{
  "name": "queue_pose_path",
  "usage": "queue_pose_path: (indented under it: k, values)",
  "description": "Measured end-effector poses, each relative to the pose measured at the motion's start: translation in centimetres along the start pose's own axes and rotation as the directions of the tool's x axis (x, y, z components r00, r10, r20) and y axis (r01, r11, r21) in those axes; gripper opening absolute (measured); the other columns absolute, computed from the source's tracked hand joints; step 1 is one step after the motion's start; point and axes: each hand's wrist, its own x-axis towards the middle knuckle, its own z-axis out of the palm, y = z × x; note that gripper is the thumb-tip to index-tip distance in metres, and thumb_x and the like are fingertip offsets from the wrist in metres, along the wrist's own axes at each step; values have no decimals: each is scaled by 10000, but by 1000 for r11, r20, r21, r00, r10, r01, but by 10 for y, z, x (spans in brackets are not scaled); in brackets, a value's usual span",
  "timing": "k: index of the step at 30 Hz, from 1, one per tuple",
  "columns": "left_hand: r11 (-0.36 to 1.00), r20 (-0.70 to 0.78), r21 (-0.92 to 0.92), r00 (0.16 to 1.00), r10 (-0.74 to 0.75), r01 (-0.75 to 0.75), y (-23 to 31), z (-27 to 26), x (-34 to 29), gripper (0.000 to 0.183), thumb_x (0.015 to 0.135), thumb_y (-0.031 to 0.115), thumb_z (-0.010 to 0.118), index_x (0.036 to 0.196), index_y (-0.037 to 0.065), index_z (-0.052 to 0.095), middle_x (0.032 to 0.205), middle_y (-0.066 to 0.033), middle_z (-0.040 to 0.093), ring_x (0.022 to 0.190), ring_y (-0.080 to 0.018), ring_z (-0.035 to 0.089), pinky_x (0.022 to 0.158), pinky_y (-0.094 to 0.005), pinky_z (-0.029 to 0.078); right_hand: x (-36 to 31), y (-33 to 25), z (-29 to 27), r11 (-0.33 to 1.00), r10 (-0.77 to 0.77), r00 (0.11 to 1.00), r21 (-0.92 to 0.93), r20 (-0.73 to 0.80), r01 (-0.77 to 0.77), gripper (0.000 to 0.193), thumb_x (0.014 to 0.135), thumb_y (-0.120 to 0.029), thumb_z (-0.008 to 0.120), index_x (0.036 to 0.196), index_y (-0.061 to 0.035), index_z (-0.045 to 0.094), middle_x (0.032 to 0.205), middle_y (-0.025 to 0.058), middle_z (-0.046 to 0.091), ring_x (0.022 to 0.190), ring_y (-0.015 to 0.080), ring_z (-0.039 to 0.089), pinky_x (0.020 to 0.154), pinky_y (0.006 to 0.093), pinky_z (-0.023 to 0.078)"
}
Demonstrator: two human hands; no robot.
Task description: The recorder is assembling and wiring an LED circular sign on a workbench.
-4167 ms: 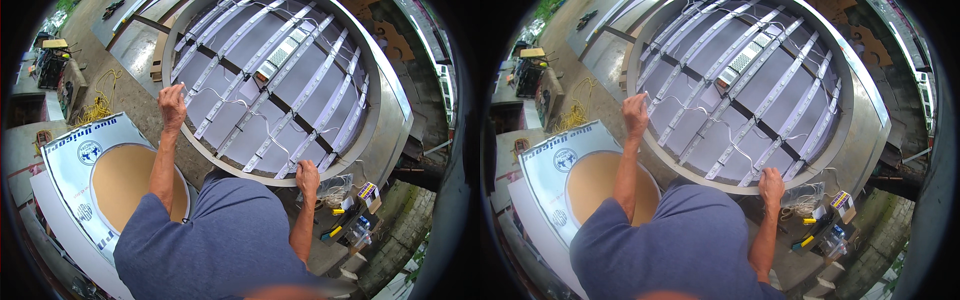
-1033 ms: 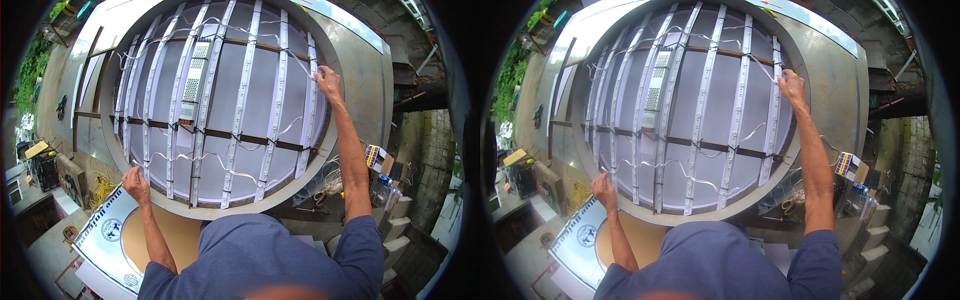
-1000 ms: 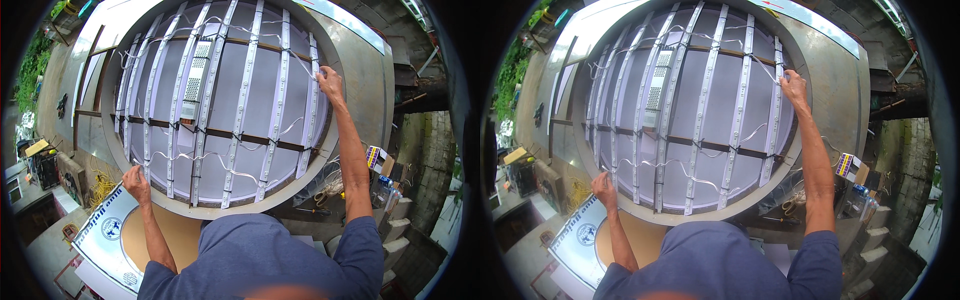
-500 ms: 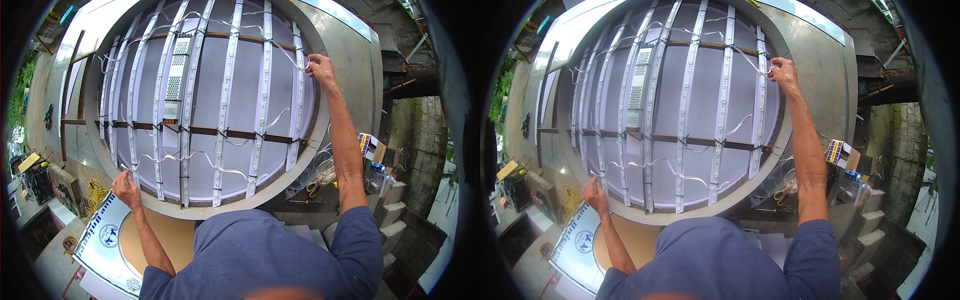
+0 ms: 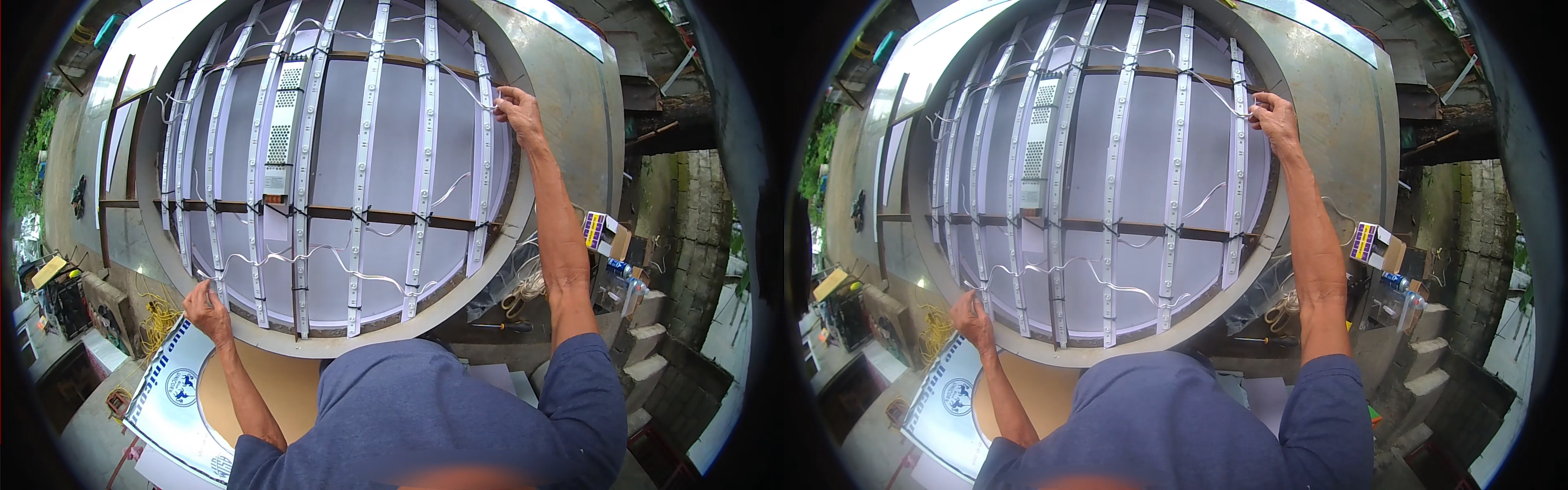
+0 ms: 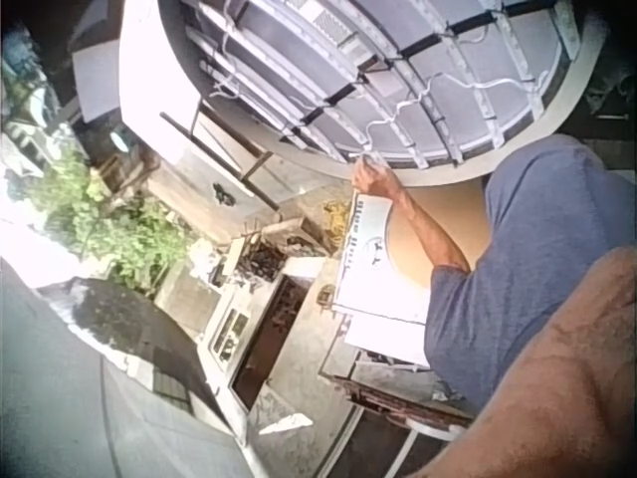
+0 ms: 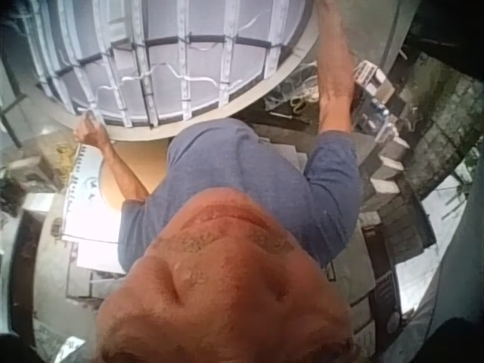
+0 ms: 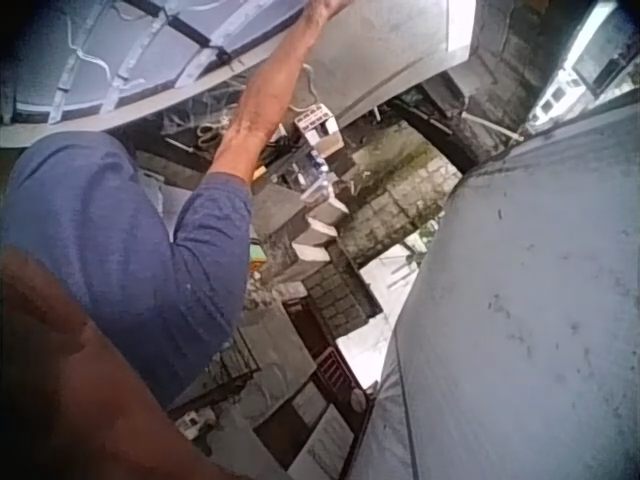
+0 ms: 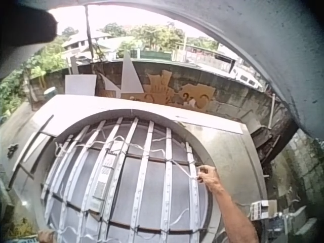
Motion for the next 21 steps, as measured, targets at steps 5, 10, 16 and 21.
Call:
queue_pose_path:
  k: [5,10,16,21]
  values:
    - [1000,12,-6,1000,6,-6,1,0,0,247,812,4,680,1038,99,713,1053,-31,708,1032,-251,594,909,-399,426,2,3,2,998,-40,999,37,-12,40,253,875,14,624,1128,17,642,888,88,689,709,133,662,591,251,546]
    - [1000,5,25,1000,14,-14,3,-3,0,257,801,-3,681,1035,99,711,1047,-31,705,1032,-254,595,910,-398,420,-1,6,9,999,-38,997,28,-64,40,236,903,-2,613,1135,-5,653,912,63,666,722,121,635,628,253,537]
    - [999,14,43,1000,23,-23,4,-3,1,242,801,6,681,1020,102,715,1038,-17,705,1023,-247,597,912,-392,417,-6,30,12,985,-148,982,76,-118,158,224,919,-34,630,1139,-38,672,863,27,666,697,97,640,613,238,547]
    - [999,23,42,1000,16,-17,10,-5,3,205,815,44,676,1010,93,713,1024,-31,710,1026,-254,601,917,-400,428,-10,34,14,964,-169,972,177,-162,197,233,929,-33,629,1160,-25,656,876,18,666,717,86,627,616,237,536]
